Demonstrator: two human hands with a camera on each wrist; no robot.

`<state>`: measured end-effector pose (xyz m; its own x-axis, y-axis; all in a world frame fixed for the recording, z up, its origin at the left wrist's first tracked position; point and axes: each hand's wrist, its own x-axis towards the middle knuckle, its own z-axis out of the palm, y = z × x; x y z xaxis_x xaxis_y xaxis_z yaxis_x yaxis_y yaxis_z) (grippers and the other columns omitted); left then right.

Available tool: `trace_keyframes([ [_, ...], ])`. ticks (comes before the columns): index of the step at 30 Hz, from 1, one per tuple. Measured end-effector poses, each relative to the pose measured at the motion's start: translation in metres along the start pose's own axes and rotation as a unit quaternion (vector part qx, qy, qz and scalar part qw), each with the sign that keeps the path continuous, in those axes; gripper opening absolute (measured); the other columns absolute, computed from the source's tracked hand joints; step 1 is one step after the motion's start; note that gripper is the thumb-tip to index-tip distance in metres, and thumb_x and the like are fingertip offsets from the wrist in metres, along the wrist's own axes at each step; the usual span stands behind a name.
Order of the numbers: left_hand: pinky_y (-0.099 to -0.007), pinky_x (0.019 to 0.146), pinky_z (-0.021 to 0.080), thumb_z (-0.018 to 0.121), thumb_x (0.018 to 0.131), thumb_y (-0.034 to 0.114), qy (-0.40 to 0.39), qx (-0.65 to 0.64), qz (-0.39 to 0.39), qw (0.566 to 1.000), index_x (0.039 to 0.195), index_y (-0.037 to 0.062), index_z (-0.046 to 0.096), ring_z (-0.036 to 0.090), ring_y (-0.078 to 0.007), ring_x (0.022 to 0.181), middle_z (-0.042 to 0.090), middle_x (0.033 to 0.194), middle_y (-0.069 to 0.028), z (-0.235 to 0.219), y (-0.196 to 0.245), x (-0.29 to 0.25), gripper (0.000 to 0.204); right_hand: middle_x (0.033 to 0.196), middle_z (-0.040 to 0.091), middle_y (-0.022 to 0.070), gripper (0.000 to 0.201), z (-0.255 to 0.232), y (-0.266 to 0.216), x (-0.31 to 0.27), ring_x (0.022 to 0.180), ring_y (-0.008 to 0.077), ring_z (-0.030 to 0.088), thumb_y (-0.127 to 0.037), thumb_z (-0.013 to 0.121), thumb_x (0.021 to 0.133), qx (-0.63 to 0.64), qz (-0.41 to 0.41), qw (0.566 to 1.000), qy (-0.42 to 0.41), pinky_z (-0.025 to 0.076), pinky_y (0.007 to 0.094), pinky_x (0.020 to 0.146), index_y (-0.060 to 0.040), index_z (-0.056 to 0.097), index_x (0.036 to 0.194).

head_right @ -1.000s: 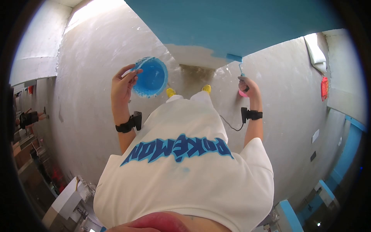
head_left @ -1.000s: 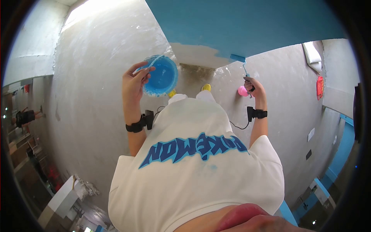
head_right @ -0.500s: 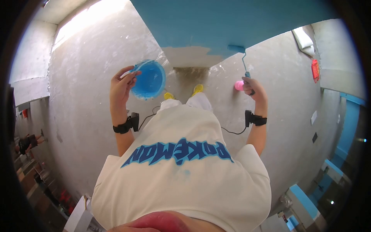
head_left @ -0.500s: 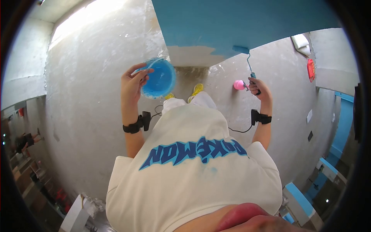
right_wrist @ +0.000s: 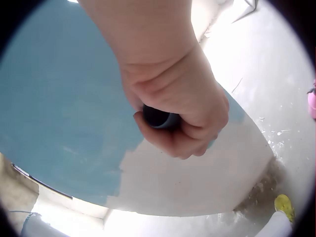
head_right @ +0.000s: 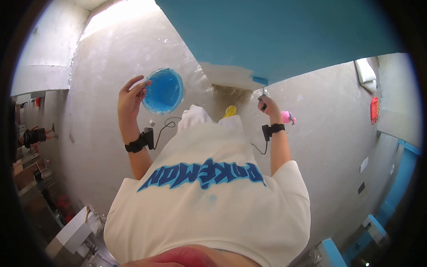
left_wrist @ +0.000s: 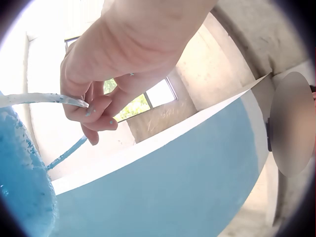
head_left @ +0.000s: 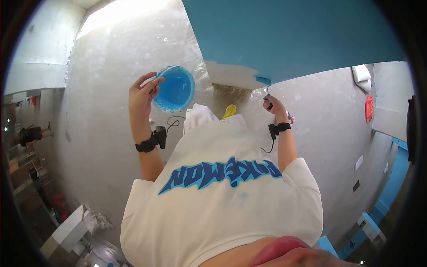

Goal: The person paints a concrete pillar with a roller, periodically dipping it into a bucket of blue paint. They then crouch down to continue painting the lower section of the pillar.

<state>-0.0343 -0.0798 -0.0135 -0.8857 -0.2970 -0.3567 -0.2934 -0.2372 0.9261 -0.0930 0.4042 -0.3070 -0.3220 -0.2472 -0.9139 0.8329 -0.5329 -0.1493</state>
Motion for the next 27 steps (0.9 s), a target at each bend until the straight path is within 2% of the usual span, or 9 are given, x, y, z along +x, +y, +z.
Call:
trace_keyframes([
  [4, -0.018, 0.057, 0.049, 0.059, 0.086, -0.003, -0.008, 0.0, -0.009, 1.0, 0.114, -0.0064, 0.056, 0.058, -0.0101, 0.067, 0.067, 0.094, -0.0212, 0.007, 0.002, 0.002, 0.029, 0.056, 0.036, -0.003, 0.022, 0.007, 0.01, -0.027, 0.042, 0.0056, 0.036, -0.003, 0.048, 0.088, 0.015, -0.008, 1.0, -0.014, 0.028, 0.0183, 0.037, -0.0085, 0.036, 0.07],
  [7, -0.0182, 0.056, 0.049, 0.059, 0.086, -0.003, -0.022, 0.003, -0.022, 1.0, 0.113, -0.0066, 0.056, 0.058, -0.0102, 0.066, 0.067, 0.094, -0.0211, 0.005, -0.004, 0.005, 0.028, 0.056, 0.036, -0.0031, 0.024, 0.02, 0.031, -0.08, 0.042, 0.0041, 0.034, -0.005, 0.051, 0.088, 0.015, -0.041, 0.999, -0.022, 0.026, 0.0175, 0.036, -0.0103, 0.037, 0.069],
  [9, -0.0183, 0.056, 0.048, 0.059, 0.085, -0.003, -0.036, 0.007, -0.024, 0.999, 0.112, -0.0067, 0.057, 0.058, -0.0103, 0.067, 0.067, 0.093, -0.021, 0.004, -0.007, 0.009, 0.027, 0.054, 0.034, -0.0046, 0.026, 0.029, 0.043, -0.116, 0.041, 0.003, 0.03, -0.01, 0.054, 0.088, -0.074, -0.083, 0.994, 0.005, 0.023, 0.018, 0.035, -0.0113, 0.037, 0.069],
  [12, -0.0181, 0.056, 0.048, 0.06, 0.085, -0.003, -0.052, -0.005, -0.027, 0.998, 0.111, -0.0067, 0.057, 0.059, -0.0106, 0.066, 0.068, 0.092, -0.0204, 0.0, -0.014, 0.01, 0.026, 0.054, 0.032, -0.006, 0.028, 0.041, 0.06, -0.179, 0.04, 0.0023, 0.027, -0.014, 0.056, 0.088, -0.129, -0.129, 0.983, 0.002, 0.019, 0.0191, 0.034, -0.0124, 0.037, 0.069],
  [18, -0.0181, 0.056, 0.047, 0.06, 0.084, -0.002, -0.077, -0.013, -0.049, 0.996, 0.11, -0.0067, 0.057, 0.058, -0.0107, 0.065, 0.068, 0.092, -0.0195, -0.005, -0.022, 0.018, 0.027, 0.054, 0.028, -0.0073, 0.027, 0.056, 0.088, -0.267, 0.038, 0.0014, 0.023, -0.015, 0.055, 0.09, -0.11, -0.171, 0.979, -0.01, 0.016, 0.0194, 0.033, -0.0129, 0.036, 0.07],
  [23, -0.0181, 0.056, 0.047, 0.06, 0.085, -0.002, -0.074, -0.037, -0.046, 0.996, 0.11, -0.0067, 0.057, 0.058, -0.01, 0.065, 0.068, 0.092, -0.0191, -0.01, -0.026, 0.017, 0.026, 0.054, 0.028, -0.0074, 0.027, 0.047, 0.08, -0.273, 0.038, 0.0012, 0.023, -0.014, 0.052, 0.091, -0.134, -0.168, 0.977, -0.005, 0.015, 0.0198, 0.033, -0.013, 0.035, 0.07],
  [27, -0.0178, 0.056, 0.047, 0.06, 0.085, -0.001, -0.067, -0.039, -0.048, 0.996, 0.11, -0.0065, 0.057, 0.058, -0.0098, 0.065, 0.068, 0.092, -0.0189, -0.009, -0.024, 0.015, 0.026, 0.054, 0.028, -0.0075, 0.027, 0.041, 0.074, -0.225, 0.037, 0.0015, 0.024, -0.014, 0.052, 0.09, -0.173, -0.132, 0.976, 0.0, 0.016, 0.0192, 0.032, -0.0138, 0.035, 0.069],
])
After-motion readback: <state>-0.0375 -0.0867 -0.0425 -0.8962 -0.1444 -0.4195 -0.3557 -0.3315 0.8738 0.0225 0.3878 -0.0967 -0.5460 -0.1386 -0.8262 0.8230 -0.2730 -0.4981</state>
